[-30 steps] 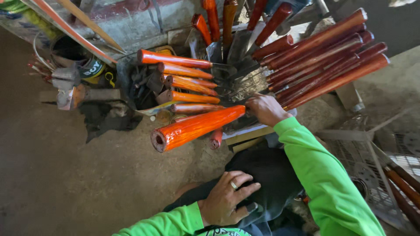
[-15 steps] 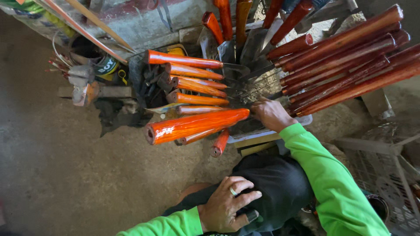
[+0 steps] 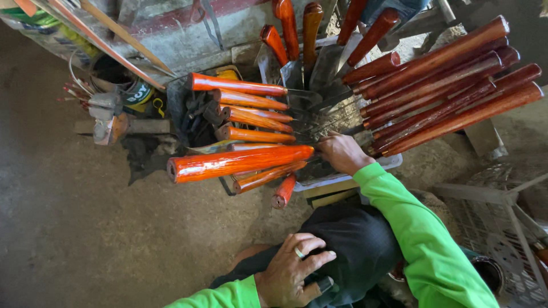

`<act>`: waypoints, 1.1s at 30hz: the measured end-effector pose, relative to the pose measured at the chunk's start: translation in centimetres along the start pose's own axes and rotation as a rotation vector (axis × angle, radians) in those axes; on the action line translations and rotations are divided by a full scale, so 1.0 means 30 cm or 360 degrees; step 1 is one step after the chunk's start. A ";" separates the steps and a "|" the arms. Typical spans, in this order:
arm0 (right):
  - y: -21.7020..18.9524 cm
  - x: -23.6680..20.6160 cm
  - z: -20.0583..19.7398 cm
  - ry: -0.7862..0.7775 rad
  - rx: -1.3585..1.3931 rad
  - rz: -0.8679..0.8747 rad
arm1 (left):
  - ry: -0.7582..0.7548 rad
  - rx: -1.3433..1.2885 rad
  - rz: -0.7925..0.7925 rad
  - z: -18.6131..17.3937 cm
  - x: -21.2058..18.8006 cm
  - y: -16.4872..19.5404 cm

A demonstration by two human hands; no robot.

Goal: The person paints the wooden handle of a sickle with reddish-brown varnish using a small brush. They repeatedly dip the brush into a can and apply the finish along the handle, rotating the sickle to cover all sides.

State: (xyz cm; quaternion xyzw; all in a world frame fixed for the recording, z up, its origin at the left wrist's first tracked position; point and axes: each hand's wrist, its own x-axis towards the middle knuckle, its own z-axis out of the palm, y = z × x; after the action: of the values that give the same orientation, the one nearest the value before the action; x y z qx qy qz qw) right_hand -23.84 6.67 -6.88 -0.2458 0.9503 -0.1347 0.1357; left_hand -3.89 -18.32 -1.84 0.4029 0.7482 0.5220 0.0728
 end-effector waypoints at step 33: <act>-0.042 0.062 0.024 0.0122 0.0000 -0.0193 | 0.0082 0.0033 -0.0054 -0.033 -0.013 -0.001</act>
State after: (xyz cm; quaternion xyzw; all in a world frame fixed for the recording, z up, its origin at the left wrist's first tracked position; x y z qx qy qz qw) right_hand -24.62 4.53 -7.49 -0.2977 0.9381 -0.1520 0.0908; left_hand -4.17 -19.29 -1.53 0.3775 0.7619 0.5230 0.0582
